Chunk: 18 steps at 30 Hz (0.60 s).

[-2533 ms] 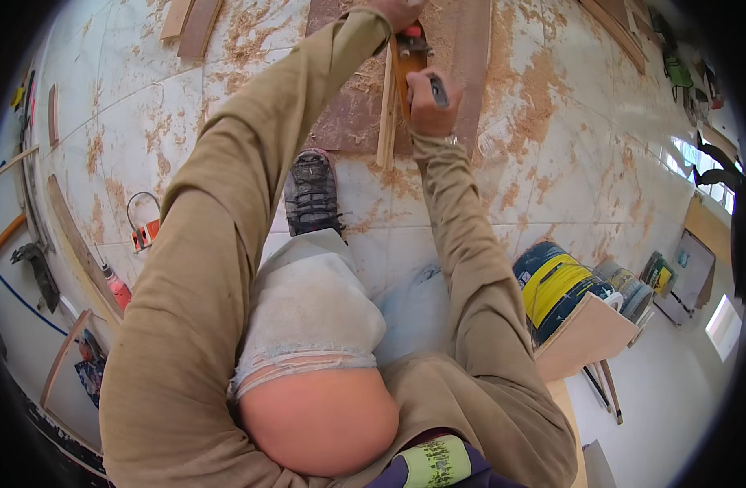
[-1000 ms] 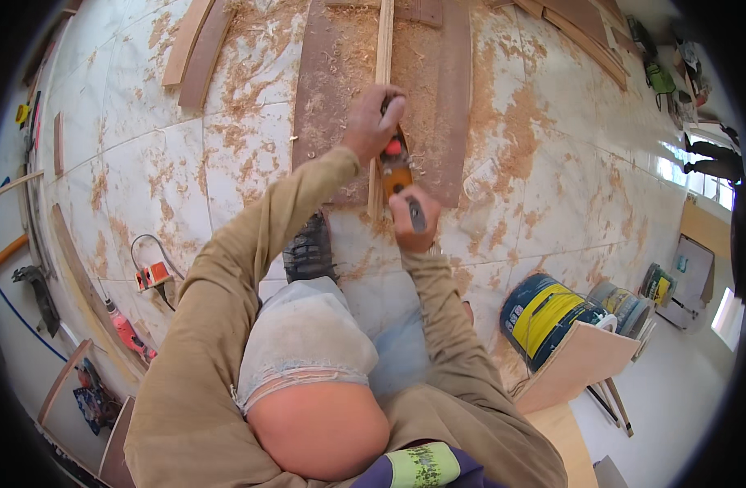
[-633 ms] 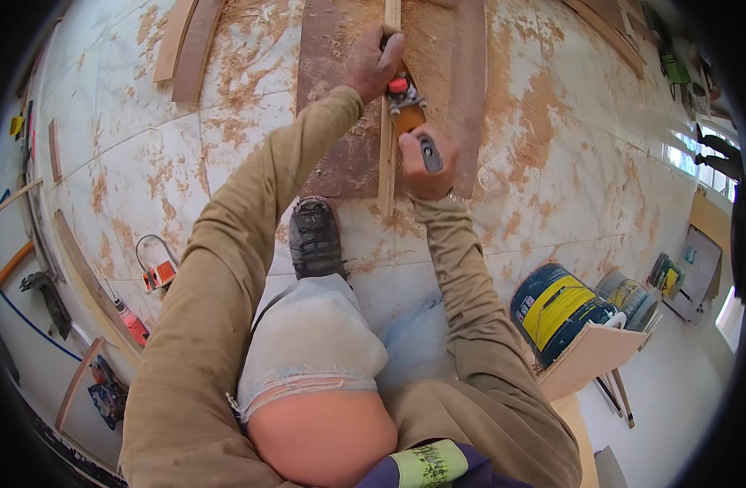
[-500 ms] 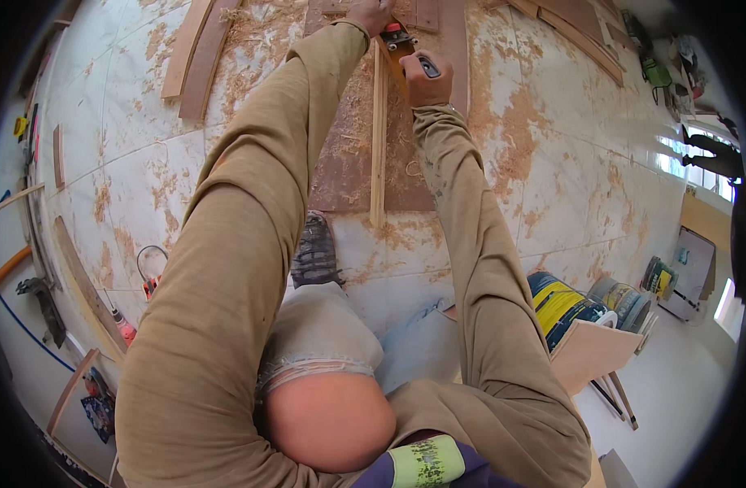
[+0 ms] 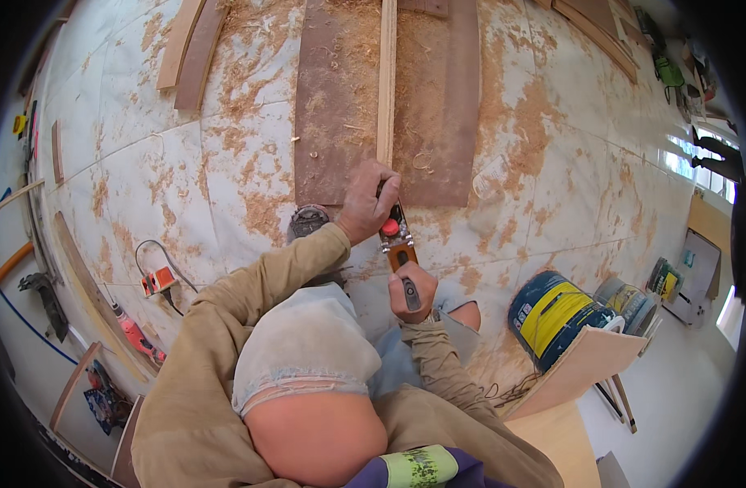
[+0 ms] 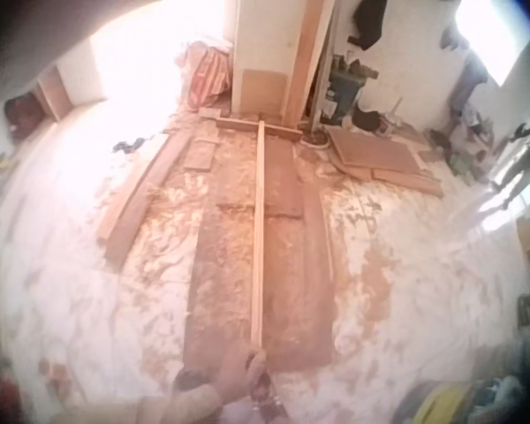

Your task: The recorder uses a hand plane on a wooden board and then hammers pieces of wood together.

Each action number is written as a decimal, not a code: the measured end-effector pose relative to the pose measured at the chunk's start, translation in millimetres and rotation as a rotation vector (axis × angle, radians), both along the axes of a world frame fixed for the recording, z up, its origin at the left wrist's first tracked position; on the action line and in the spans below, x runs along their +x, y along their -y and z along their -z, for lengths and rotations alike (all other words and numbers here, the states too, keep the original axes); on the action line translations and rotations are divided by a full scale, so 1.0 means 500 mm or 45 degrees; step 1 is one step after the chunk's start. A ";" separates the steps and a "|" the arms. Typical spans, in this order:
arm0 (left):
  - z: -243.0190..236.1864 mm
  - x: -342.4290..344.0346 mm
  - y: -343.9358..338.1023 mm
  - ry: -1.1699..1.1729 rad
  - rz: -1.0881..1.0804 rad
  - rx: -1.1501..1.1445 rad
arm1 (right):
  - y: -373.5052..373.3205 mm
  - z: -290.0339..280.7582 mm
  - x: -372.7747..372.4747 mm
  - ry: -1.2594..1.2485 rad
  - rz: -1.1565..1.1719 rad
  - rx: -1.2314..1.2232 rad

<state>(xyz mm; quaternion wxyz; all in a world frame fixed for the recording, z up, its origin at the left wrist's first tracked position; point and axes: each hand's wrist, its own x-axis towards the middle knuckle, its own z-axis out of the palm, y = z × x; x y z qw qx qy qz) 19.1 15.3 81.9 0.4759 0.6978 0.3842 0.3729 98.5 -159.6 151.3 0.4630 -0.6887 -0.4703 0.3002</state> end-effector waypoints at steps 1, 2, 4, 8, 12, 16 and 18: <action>0.005 0.039 -0.074 0.008 -0.014 -0.178 | -0.073 0.012 0.035 -0.008 0.070 -0.040; 0.024 0.073 -0.165 0.043 -0.068 -0.165 | -0.164 0.027 0.065 0.053 0.074 0.026; 0.021 0.162 -0.361 0.015 -0.086 -0.092 | -0.355 0.051 0.136 0.095 0.156 0.078; 0.020 0.168 -0.772 -0.287 -0.110 -0.042 | -0.729 0.029 0.163 0.039 0.196 0.385; 0.012 0.158 -0.688 -0.448 0.115 0.008 | -0.640 0.081 0.173 0.067 0.186 0.201; 0.024 0.123 -0.283 -0.143 0.085 0.122 | -0.251 0.084 0.116 -0.184 0.191 -0.050; -0.014 0.049 -0.081 -0.061 0.145 0.177 | -0.048 0.028 0.050 -0.183 0.119 -0.092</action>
